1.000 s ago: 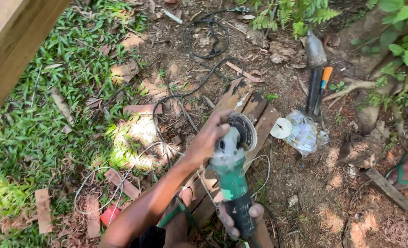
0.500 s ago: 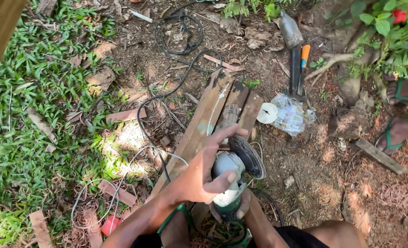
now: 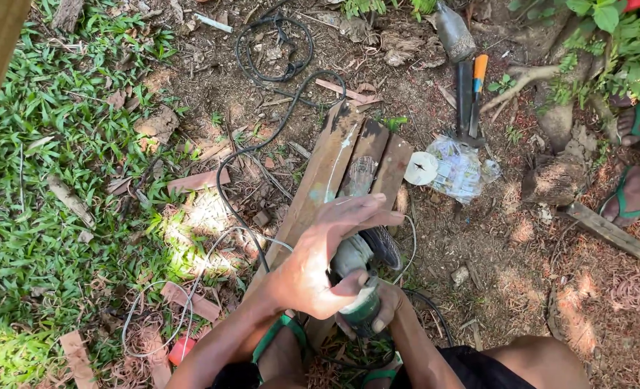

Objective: Replacing the sanding disc on an electric angle grinder and testing the tool

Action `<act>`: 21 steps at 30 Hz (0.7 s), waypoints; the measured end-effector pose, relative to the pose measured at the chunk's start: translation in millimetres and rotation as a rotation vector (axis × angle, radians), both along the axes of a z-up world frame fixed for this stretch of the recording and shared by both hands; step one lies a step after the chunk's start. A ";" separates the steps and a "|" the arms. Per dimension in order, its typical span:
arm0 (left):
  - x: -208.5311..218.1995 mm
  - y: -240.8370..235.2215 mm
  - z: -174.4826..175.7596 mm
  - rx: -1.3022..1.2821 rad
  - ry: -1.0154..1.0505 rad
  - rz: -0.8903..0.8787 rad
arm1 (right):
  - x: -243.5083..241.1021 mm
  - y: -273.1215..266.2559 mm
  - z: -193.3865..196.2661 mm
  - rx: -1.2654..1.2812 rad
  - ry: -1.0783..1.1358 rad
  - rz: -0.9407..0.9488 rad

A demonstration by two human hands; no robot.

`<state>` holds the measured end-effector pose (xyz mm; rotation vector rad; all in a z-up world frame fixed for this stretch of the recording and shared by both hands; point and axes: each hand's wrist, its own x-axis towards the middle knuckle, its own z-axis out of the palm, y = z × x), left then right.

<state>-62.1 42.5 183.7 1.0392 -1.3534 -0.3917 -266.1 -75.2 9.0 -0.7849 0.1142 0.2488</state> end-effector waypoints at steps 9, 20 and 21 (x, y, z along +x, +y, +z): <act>18.1 22.0 -28.6 -0.249 0.567 0.121 | -5.8 -5.7 65.1 -0.795 0.414 -0.118; 32.8 23.0 -130.1 0.078 1.037 0.203 | 19.1 39.2 75.8 -0.990 0.541 -0.363; 32.5 22.6 -132.0 0.034 1.024 0.185 | 19.5 40.7 75.2 -0.987 0.551 -0.384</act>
